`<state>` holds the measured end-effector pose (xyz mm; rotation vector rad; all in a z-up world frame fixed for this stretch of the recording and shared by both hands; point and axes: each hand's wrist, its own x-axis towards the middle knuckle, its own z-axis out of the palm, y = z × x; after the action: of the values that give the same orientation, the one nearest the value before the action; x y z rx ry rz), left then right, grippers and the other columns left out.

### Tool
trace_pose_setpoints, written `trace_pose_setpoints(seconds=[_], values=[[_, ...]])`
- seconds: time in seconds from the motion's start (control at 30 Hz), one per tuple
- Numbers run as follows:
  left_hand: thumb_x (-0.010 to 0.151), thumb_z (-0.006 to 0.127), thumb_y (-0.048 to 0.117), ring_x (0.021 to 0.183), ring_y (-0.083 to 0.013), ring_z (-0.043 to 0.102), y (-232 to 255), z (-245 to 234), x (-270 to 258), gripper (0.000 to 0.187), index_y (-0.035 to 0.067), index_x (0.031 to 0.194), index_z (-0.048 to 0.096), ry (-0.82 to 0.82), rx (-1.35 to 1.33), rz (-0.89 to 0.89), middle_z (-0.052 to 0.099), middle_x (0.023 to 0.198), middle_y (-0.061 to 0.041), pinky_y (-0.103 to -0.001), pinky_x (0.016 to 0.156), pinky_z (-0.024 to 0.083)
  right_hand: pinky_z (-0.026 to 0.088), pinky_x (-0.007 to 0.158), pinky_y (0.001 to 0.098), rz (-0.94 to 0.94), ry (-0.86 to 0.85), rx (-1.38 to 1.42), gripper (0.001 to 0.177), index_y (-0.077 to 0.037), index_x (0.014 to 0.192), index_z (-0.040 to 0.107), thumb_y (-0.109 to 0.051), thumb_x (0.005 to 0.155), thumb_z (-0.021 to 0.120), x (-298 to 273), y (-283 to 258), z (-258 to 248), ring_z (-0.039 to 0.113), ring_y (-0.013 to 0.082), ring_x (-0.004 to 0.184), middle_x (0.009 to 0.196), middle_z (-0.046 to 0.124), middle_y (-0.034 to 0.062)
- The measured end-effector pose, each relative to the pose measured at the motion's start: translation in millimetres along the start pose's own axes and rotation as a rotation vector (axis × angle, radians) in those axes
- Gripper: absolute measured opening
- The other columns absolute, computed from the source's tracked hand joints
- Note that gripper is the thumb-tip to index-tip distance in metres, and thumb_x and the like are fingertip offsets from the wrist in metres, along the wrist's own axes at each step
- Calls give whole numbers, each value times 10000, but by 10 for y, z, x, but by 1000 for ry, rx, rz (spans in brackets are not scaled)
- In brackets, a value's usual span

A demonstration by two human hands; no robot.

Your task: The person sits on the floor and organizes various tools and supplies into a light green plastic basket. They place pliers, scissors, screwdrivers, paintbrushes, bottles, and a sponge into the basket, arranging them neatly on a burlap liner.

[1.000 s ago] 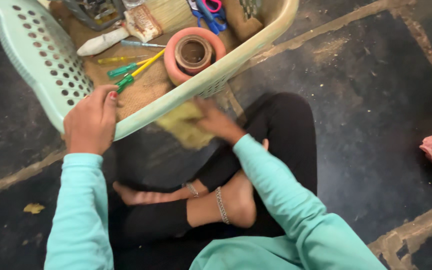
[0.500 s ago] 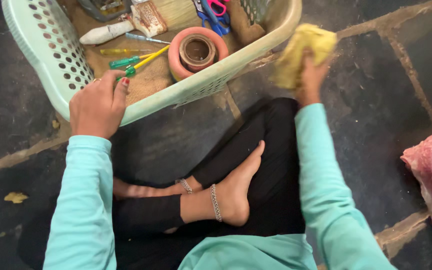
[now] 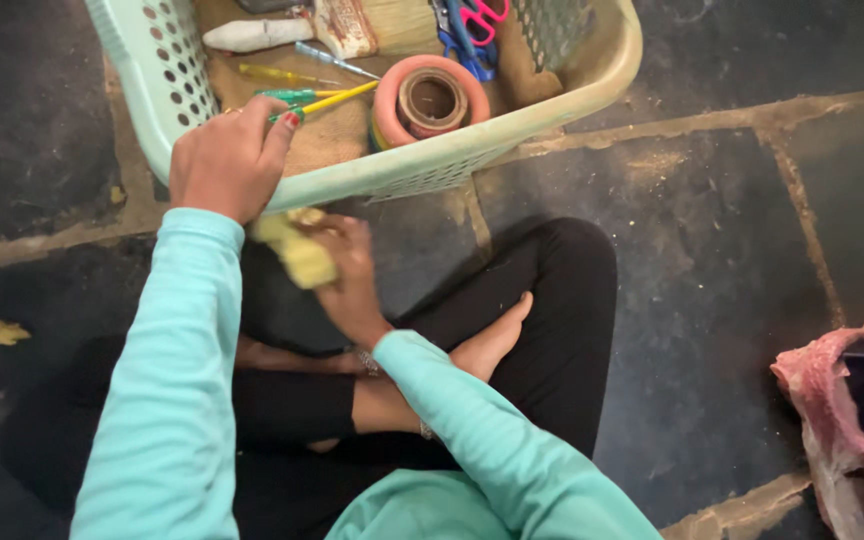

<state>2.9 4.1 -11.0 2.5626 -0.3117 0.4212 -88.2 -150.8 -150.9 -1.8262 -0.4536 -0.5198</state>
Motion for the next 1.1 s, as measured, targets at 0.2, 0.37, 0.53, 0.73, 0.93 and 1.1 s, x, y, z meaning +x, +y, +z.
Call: trace_pose_setpoints(seconds=[0.2,0.37,0.53,0.73,0.93,1.1], values=[[1087,529,411,824,-406,674,-1,-11,-14,331,131,1126,703,0,10,-11,712,854,-180,-544,703,487,499,981,471,-135,-155,-381,546,-102,1224,675,-70,696,812,458,-160,107,632,380,1142,1195,687,154],[1078,535,410,832,-398,680,-60,1,18,341,122,1145,704,7,-3,12,720,861,-176,-538,700,490,545,815,472,-35,113,-491,443,-23,1226,631,-139,838,811,481,412,-678,687,406,962,1062,705,179],[1070,542,429,840,-391,684,-47,-3,10,372,108,1155,708,-4,-20,13,740,887,-156,-526,707,496,510,950,451,-38,414,-469,335,12,1139,605,27,808,558,548,958,-2067,633,348,988,1039,632,181],[1016,632,484,881,-365,683,80,-45,7,403,112,1134,731,35,1,76,735,903,-144,-501,756,501,332,1177,459,-151,881,-520,761,75,1489,317,11,921,819,1201,1051,-3482,461,361,1377,1485,445,238],[781,806,519,987,-280,624,262,-153,-217,498,118,1067,738,195,159,413,705,1045,-70,-448,856,451,401,1231,435,-347,377,-646,522,-31,1388,542,-36,959,839,1972,384,-3600,529,357,1404,1454,563,174],[665,851,299,1066,-208,608,373,6,-410,396,193,1033,749,216,221,342,686,1123,30,-411,890,447,405,1146,441,-458,-258,-884,447,-140,1265,695,-117,838,828,2255,30,-3266,570,355,1352,1378,669,132]])
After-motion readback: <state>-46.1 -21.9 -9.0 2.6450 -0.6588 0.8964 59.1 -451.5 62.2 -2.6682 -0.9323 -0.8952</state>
